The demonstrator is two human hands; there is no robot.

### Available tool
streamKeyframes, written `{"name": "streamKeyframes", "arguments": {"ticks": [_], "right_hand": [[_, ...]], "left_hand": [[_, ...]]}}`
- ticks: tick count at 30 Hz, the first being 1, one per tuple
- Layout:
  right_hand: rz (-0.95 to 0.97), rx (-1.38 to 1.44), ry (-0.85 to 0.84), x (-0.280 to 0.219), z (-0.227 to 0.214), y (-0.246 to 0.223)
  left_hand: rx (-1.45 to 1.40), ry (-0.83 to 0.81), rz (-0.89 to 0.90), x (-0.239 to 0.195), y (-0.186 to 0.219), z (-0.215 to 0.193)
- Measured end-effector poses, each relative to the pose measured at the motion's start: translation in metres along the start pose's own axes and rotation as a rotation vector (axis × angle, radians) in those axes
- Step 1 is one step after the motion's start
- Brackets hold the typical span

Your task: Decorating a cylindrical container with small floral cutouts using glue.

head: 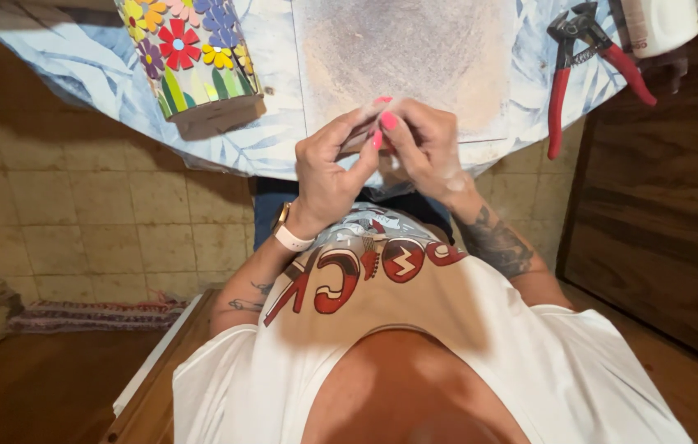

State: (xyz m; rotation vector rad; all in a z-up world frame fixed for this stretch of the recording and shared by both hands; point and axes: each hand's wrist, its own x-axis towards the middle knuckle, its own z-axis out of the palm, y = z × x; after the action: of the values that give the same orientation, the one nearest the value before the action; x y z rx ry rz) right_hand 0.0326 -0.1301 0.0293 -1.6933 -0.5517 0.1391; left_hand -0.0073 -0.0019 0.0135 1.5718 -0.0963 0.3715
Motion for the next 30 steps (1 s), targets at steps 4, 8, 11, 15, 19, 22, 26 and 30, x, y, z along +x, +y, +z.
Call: {"name": "streamKeyframes", "arguments": {"ticks": [4, 8, 11, 15, 19, 22, 26, 30], "right_hand": [[-0.481, -0.586, 0.090, -0.006, -0.026, 0.002], [-0.762, -0.878, 0.101, -0.015, -0.038, -0.004], [-0.785, -0.881, 0.119, -0.023, -0.048, 0.003], [-0.795, -0.919, 0.140, -0.025, -0.054, 0.002], [-0.753, -0.875, 0.086, -0.034, -0.062, 0.001], [-0.694, -0.814, 0.066, -0.039, -0.066, -0.001], [-0.678, -0.635, 0.008, -0.046, -0.069, 0.014], [-1.152, -0.994, 0.104, -0.015, -0.117, -0.015]], "left_hand": [[-0.177, -0.123, -0.215, 0.005, 0.019, -0.001], [-0.244, -0.210, -0.282, 0.012, 0.027, 0.007], [-0.201, -0.233, -0.279, 0.011, 0.021, 0.018], [-0.321, -0.326, -0.372, 0.007, 0.014, 0.025], [-0.193, -0.347, -0.289, 0.011, 0.021, 0.033], [-0.003, -0.363, -0.147, 0.009, 0.016, 0.038], [0.085, -0.338, 0.158, 0.010, 0.016, 0.039], [0.185, -0.357, 0.290, 0.011, 0.021, 0.041]]}}
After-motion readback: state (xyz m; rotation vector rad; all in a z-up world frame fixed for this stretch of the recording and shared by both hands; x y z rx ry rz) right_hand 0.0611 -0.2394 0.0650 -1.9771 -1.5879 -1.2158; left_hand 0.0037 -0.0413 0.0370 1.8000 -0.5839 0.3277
